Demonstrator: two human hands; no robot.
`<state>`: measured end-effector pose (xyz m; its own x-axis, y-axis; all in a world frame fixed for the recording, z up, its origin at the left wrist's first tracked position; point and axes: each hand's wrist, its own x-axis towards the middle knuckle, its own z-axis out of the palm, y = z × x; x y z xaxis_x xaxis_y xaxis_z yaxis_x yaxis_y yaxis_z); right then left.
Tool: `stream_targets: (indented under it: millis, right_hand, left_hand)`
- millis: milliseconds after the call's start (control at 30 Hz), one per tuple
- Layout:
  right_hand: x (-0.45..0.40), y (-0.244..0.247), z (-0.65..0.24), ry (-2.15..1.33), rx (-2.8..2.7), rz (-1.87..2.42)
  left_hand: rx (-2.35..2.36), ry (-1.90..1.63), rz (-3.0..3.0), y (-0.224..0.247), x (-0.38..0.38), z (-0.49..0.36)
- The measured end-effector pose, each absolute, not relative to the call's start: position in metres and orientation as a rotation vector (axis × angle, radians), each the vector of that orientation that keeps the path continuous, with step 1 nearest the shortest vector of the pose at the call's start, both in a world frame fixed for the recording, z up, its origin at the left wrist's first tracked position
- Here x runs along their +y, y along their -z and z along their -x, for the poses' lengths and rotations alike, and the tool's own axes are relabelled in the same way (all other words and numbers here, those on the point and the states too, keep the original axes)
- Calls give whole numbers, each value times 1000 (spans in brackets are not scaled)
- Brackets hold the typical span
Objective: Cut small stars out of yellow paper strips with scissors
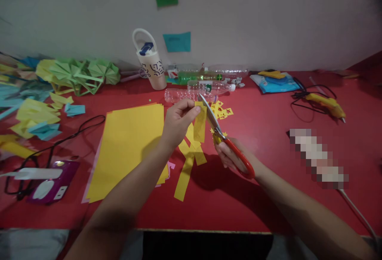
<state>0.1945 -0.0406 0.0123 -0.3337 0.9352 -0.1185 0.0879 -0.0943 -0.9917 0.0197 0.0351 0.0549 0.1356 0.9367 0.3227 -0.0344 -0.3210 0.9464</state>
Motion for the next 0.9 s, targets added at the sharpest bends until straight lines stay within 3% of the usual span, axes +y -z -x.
stream_targets:
  millis: [533,900]
  right_hand:
    - [-40,-12,-197,-1538,-1457,1220]
    - [-39,-4,-198,-1535,-1443,1179]
  left_hand:
    - [867,-1177,-1317,-61,38,-13]
    - [904,-1250,-1365,-62,38,-11]
